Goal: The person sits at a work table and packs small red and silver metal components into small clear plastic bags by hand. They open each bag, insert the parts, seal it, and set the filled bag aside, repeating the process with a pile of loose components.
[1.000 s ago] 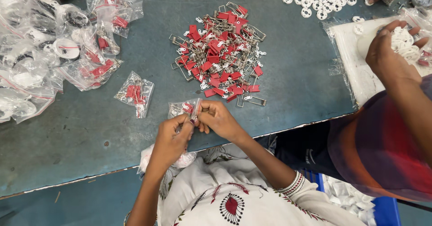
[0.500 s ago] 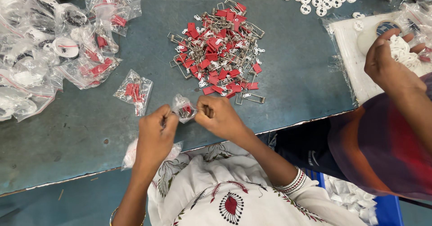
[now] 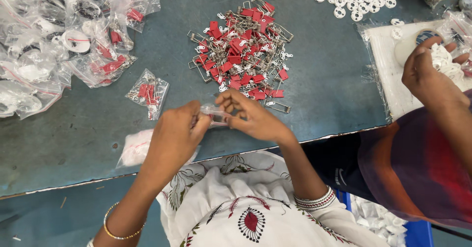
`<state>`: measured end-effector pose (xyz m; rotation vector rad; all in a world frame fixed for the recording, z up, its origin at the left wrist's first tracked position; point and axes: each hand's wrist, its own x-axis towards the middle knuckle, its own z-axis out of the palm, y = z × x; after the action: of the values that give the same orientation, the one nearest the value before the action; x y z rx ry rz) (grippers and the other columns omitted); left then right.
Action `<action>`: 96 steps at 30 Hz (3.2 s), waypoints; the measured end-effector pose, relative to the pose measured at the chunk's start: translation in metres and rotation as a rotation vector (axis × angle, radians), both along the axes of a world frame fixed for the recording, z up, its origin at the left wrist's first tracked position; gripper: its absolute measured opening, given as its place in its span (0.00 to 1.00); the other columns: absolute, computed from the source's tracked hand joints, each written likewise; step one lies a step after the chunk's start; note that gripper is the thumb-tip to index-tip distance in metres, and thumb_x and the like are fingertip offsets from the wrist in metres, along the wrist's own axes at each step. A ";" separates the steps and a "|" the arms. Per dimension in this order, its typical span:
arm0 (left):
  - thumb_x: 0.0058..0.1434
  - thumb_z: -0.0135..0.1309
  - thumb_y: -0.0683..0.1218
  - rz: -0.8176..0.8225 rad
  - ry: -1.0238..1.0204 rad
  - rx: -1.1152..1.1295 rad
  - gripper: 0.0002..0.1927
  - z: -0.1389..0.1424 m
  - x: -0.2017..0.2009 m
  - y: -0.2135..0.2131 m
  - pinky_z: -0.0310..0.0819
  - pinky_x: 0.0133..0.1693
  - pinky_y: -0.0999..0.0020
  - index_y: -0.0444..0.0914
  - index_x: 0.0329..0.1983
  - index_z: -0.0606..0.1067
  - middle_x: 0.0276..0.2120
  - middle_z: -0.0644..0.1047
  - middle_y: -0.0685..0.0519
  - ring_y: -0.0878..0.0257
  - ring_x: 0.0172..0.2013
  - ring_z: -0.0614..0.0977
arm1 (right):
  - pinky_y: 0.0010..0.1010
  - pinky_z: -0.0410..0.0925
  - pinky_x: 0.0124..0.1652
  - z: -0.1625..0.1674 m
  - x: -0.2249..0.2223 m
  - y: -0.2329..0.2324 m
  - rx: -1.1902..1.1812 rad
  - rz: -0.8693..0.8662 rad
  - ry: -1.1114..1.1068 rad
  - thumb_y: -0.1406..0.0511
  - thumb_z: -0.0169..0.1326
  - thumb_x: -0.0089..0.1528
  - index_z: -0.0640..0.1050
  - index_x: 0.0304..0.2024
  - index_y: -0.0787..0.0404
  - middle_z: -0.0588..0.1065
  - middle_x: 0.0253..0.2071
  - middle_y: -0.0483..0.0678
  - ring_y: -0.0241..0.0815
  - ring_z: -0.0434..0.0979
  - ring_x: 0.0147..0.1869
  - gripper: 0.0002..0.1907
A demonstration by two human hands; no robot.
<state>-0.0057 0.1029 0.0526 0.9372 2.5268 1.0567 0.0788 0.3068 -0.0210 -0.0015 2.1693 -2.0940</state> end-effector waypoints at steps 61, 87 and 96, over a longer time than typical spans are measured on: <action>0.66 0.49 0.50 0.122 -0.689 0.329 0.15 -0.043 -0.066 -0.026 0.61 0.16 0.73 0.36 0.29 0.74 0.17 0.66 0.60 0.73 0.14 0.64 | 0.43 0.71 0.50 0.070 -0.087 0.087 1.005 -0.395 0.795 0.70 0.53 0.74 0.71 0.49 0.67 0.77 0.47 0.56 0.59 0.79 0.50 0.06; 0.64 0.52 0.63 -0.036 -0.784 0.653 0.28 -0.036 -0.054 -0.041 0.57 0.16 0.75 0.43 0.60 0.65 0.16 0.61 0.63 0.75 0.14 0.62 | 0.27 0.73 0.45 0.061 -0.094 0.014 -0.226 -0.159 0.180 0.70 0.48 0.74 0.71 0.53 0.63 0.78 0.47 0.51 0.34 0.79 0.46 0.05; 0.69 0.58 0.52 0.238 -0.693 1.090 0.13 -0.049 -0.071 -0.075 0.55 0.16 0.76 0.38 0.44 0.72 0.24 0.74 0.58 0.74 0.15 0.65 | 0.30 0.74 0.58 0.043 -0.104 -0.101 -0.082 0.082 0.326 0.70 0.51 0.73 0.78 0.56 0.68 0.79 0.53 0.52 0.38 0.79 0.54 0.11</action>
<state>-0.0768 0.0282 0.0039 0.2956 1.4128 2.3906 -0.0250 0.2062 0.0219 -0.4623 2.2015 -2.2662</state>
